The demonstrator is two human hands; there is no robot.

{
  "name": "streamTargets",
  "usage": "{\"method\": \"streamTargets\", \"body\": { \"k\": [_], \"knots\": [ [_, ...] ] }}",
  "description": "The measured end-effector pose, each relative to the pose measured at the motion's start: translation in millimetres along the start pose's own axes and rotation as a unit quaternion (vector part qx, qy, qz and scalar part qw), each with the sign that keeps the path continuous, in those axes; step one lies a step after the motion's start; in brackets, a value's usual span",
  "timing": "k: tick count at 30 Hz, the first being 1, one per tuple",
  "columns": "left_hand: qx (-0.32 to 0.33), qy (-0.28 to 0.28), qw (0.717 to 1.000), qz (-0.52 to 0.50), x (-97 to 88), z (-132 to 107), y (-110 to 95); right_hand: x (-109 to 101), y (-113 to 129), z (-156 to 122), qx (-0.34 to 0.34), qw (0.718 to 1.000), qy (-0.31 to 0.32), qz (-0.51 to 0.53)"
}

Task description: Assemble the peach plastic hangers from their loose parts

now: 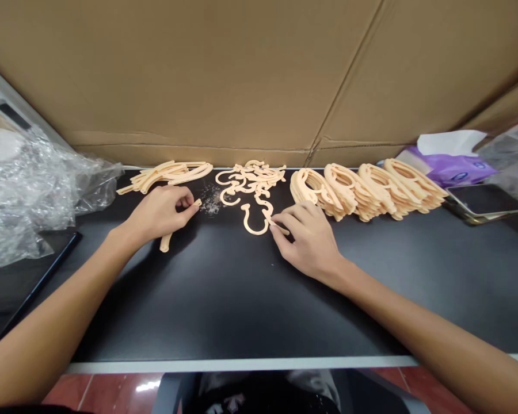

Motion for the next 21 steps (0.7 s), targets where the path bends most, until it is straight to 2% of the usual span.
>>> {"method": "streamTargets", "body": {
  "k": [5,9,13,17,21],
  "knots": [
    [0.021,0.01,0.998,-0.061,0.2,-1,-4,1,10,1,-0.066,0.993,0.091,0.043],
    [0.024,0.019,0.994,-0.105,-1.8,-3,-10,2,10,1,-0.07,0.985,0.132,0.087],
    [0.034,0.051,0.985,-0.16,-3.9,-6,-23,3,11,2,-0.084,0.981,0.135,0.112],
    [0.071,0.09,0.975,-0.193,-3.6,-11,-41,1,13,2,-0.089,0.981,0.124,0.123],
    [0.094,0.101,0.971,-0.196,-3.2,-15,-54,-5,14,3,-0.076,0.985,0.085,0.133]
  ]
}}
Point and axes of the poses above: each hand's wrist, its own z-axis towards the middle knuckle, its own x-axis out of the palm, y = z × x, the point moved 3 cm from there along z, towards the middle knuckle, and after that the axes turned 6 degrees about z, right-handed, at the moved point
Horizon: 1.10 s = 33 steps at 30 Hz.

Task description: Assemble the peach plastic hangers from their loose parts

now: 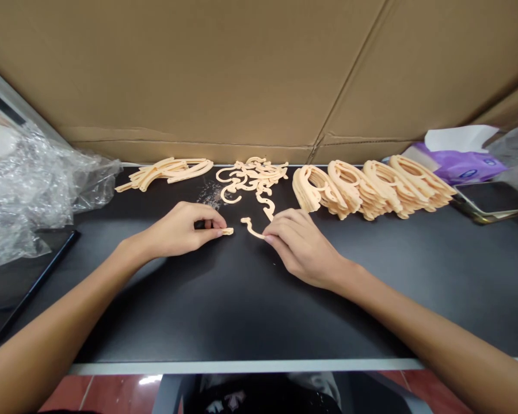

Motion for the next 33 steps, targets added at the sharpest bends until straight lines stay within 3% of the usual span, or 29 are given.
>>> {"method": "streamTargets", "body": {
  "k": [6,11,15,18,20,22,24,26,27,29,33],
  "knots": [
    [0.007,-0.018,1.0,0.007,5.5,-1,-2,-9,3,0,-0.009,0.997,-0.067,0.036],
    [0.015,-0.026,0.997,0.075,8.5,-4,1,-5,6,0,-0.035,0.998,-0.01,0.057],
    [-0.041,-0.013,0.988,0.148,10.1,-5,3,-4,7,1,-0.033,0.997,0.034,0.062],
    [-0.049,-0.06,0.98,0.185,3.5,-5,0,-4,7,1,-0.032,0.996,0.047,0.062],
    [-0.03,-0.079,0.987,0.134,-4.7,-5,-4,-4,6,1,-0.032,0.997,0.046,0.061],
    [0.008,-0.032,0.999,0.043,-11.2,-6,-10,-3,5,0,-0.029,0.997,0.046,0.059],
    [0.065,0.096,0.993,-0.02,-11.2,-9,-19,-1,4,-1,-0.023,0.997,0.044,0.056],
    [0.096,0.188,0.977,-0.02,-7.8,-14,-26,0,3,-1,-0.016,0.998,0.037,0.051],
    [0.098,0.203,0.974,-0.003,-5.4,-16,-29,0,3,-2,-0.012,0.998,0.033,0.048],
    [0.085,0.188,0.978,0.036,0.5,-18,-32,1,3,-2,-0.006,0.999,0.032,0.041],
    [0.056,0.099,0.99,0.077,10.4,-16,-31,2,2,-2,0.001,0.998,0.05,0.031]
  ]
}}
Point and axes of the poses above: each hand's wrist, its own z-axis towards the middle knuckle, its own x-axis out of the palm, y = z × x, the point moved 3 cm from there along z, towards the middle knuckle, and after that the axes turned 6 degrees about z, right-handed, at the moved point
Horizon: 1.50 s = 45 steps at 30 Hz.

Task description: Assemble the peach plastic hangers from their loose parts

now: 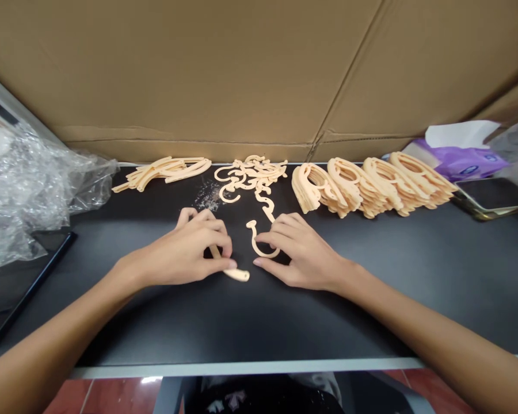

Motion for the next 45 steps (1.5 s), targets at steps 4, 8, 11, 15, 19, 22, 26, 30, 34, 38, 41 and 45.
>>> {"method": "streamTargets", "body": {
  "k": [4,8,11,15,19,22,26,30,34,38,41,45],
  "knots": [
    [-0.014,-0.042,0.999,-0.006,3.4,4,5,0,-2,-1,0.017,1.0,0.003,0.0],
    [0.007,-0.022,0.999,-0.031,6.5,6,6,1,-4,-1,0.022,1.0,0.008,-0.009],
    [0.007,-0.044,0.999,-0.029,6.7,7,5,0,-5,0,0.023,0.999,-0.002,-0.043],
    [-0.013,-0.103,0.994,-0.015,4.9,7,6,-10,-9,0,0.045,0.994,-0.081,-0.065],
    [-0.036,-0.111,0.993,-0.026,7.1,7,7,-20,-10,-1,0.071,0.988,-0.128,-0.045],
    [-0.019,-0.116,0.993,-0.019,9.9,7,4,-22,-9,-1,0.087,0.988,-0.125,-0.008],
    [0.001,-0.134,0.991,0.007,12.3,7,-2,-20,-4,0,0.074,0.99,-0.111,0.035],
    [0.038,-0.161,0.983,0.078,14.1,7,-8,-18,-2,-1,0.096,0.989,-0.093,0.069],
    [0.096,-0.187,0.967,0.144,18.0,6,-15,-16,-4,-1,0.173,0.98,-0.013,0.094],
    [0.118,-0.201,0.958,0.166,21.1,5,-20,-18,-7,-1,0.225,0.966,0.039,0.121],
    [0.12,-0.2,0.959,0.158,21.2,5,-22,-19,-8,-2,0.246,0.955,0.068,0.149],
    [0.135,-0.21,0.953,0.172,21.0,4,-24,-19,-9,-2,0.244,0.945,0.059,0.208]
  ]
}}
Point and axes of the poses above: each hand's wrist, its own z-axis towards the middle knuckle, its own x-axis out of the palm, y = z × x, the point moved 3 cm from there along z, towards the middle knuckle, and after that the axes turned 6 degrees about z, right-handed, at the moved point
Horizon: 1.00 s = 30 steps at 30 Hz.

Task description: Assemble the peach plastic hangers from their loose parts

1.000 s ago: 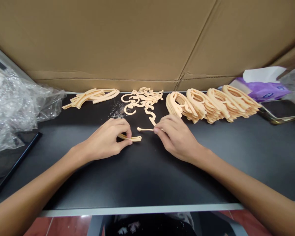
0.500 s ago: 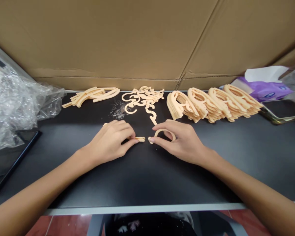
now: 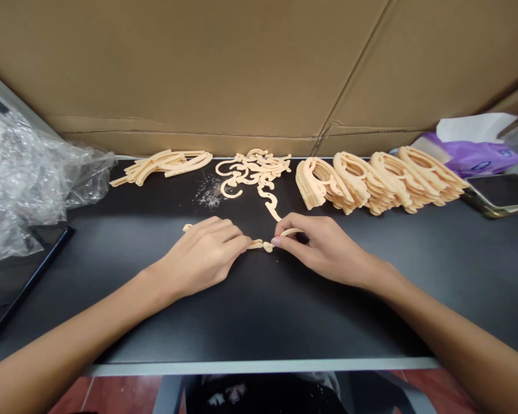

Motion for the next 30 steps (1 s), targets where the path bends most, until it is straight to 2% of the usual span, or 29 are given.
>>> {"method": "streamTargets", "body": {
  "k": [5,10,15,22,30],
  "knots": [
    [0.026,-0.021,0.999,0.024,-2.0,-2,-3,-1,0,1,-0.003,1.0,-0.007,0.029],
    [0.044,-0.008,0.999,0.011,-2.7,-1,-7,0,3,-2,0.018,0.999,0.019,0.047],
    [0.021,0.0,1.0,0.003,-3.2,0,-10,3,4,-3,0.033,0.998,0.035,0.046],
    [0.047,0.033,0.997,0.044,-4.0,0,-16,5,7,-2,0.049,0.993,0.062,0.083],
    [0.065,0.024,0.995,0.069,-6.1,1,-22,6,11,0,0.034,0.994,0.085,0.055]
  ]
}}
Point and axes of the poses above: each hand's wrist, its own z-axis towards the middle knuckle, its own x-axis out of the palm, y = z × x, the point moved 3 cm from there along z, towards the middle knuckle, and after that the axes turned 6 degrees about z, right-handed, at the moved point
